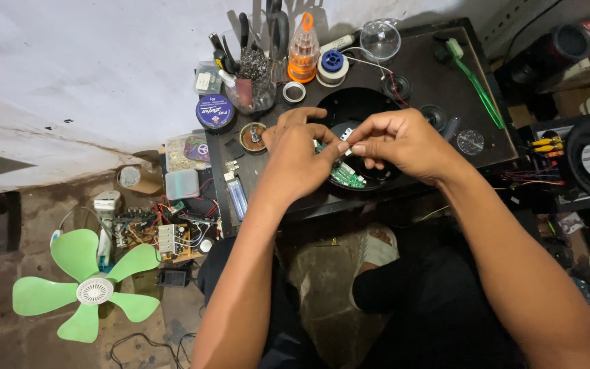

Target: Routing and connecting wire harnesses to a circuit board and seating it inside a device housing.

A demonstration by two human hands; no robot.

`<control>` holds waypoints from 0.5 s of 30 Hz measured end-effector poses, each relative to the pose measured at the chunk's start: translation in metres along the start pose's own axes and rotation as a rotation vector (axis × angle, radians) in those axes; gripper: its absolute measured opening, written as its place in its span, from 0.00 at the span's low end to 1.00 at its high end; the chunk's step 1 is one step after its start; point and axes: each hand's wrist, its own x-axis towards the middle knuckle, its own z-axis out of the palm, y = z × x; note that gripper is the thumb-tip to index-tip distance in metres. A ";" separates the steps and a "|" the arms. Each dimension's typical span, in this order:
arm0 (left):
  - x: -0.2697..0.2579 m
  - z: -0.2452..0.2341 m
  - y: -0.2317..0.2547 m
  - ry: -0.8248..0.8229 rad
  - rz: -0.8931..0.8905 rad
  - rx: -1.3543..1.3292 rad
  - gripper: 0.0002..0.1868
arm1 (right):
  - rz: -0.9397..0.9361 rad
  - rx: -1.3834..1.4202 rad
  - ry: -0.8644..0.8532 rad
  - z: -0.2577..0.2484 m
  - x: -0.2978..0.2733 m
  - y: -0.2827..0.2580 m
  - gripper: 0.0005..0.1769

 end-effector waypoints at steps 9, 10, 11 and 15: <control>0.007 0.000 -0.020 0.143 0.112 0.186 0.02 | -0.035 -0.182 0.002 0.001 0.000 -0.010 0.07; 0.008 0.001 -0.021 0.144 0.108 0.185 0.02 | -0.032 -0.181 -0.002 0.003 -0.002 -0.011 0.07; 0.009 0.001 -0.022 0.180 0.124 0.180 0.03 | -0.028 -0.261 -0.001 0.005 -0.003 -0.012 0.05; 0.012 0.009 -0.030 0.259 0.116 0.163 0.20 | -0.088 -0.481 -0.005 0.012 -0.006 -0.012 0.05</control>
